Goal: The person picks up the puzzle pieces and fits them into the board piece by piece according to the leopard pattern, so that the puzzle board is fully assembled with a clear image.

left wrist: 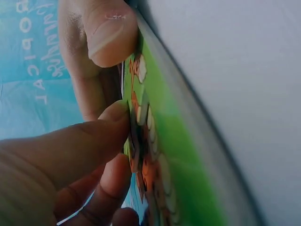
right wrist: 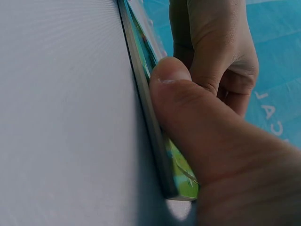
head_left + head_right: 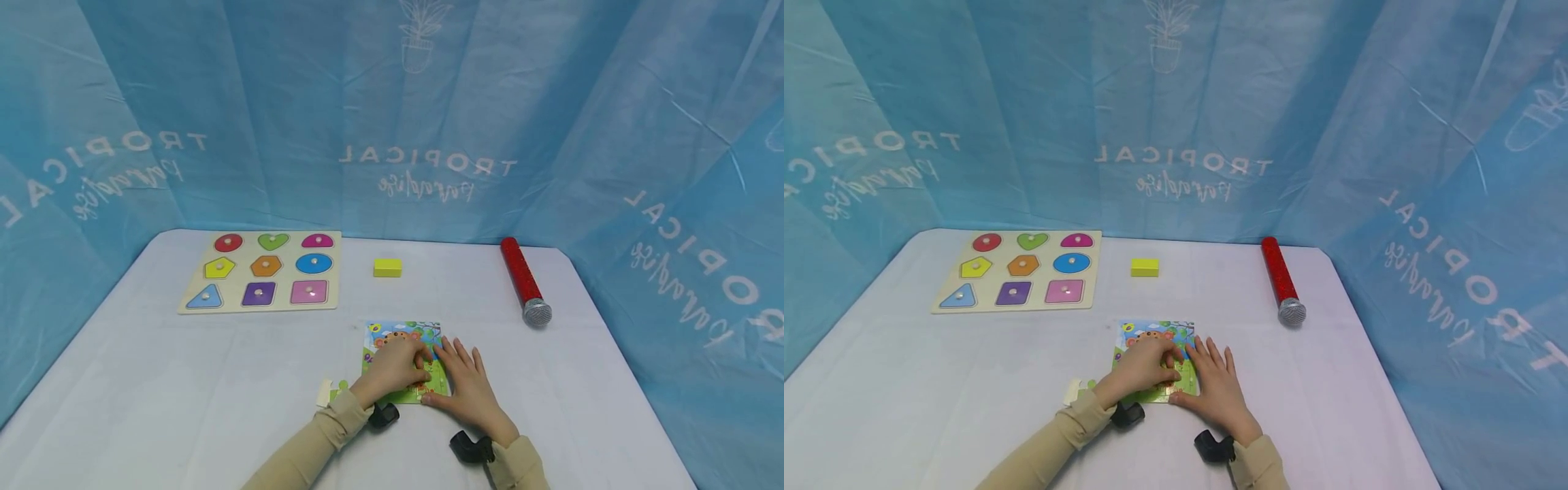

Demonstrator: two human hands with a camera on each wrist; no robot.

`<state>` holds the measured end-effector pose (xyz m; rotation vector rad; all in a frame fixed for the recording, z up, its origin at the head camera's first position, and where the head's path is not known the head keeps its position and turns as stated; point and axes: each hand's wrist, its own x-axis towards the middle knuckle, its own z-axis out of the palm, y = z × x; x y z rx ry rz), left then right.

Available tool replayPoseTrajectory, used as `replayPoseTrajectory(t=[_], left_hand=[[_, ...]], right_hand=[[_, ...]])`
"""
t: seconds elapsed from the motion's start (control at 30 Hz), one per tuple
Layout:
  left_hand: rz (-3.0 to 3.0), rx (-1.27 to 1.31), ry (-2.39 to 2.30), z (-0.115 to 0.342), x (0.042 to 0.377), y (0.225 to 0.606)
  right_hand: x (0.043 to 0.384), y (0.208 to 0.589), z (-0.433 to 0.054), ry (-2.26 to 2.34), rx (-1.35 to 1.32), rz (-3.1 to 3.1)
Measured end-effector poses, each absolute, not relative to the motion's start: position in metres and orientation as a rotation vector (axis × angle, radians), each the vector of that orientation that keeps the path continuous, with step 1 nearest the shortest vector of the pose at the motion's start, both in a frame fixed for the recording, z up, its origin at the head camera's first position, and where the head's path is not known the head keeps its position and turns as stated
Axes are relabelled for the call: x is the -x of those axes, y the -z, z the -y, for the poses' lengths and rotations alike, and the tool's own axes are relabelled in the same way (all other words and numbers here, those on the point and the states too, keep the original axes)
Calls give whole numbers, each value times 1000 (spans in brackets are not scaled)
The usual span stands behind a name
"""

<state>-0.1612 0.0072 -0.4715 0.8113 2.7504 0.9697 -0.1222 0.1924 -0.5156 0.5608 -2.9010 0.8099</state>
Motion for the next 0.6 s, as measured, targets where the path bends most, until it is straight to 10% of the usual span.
replayPoseTrajectory(t=[0.6], left_hand=[[-2397, -960, -1023, 40, 153, 453]], right_hand=[[120, 513, -192, -821, -518, 2922]])
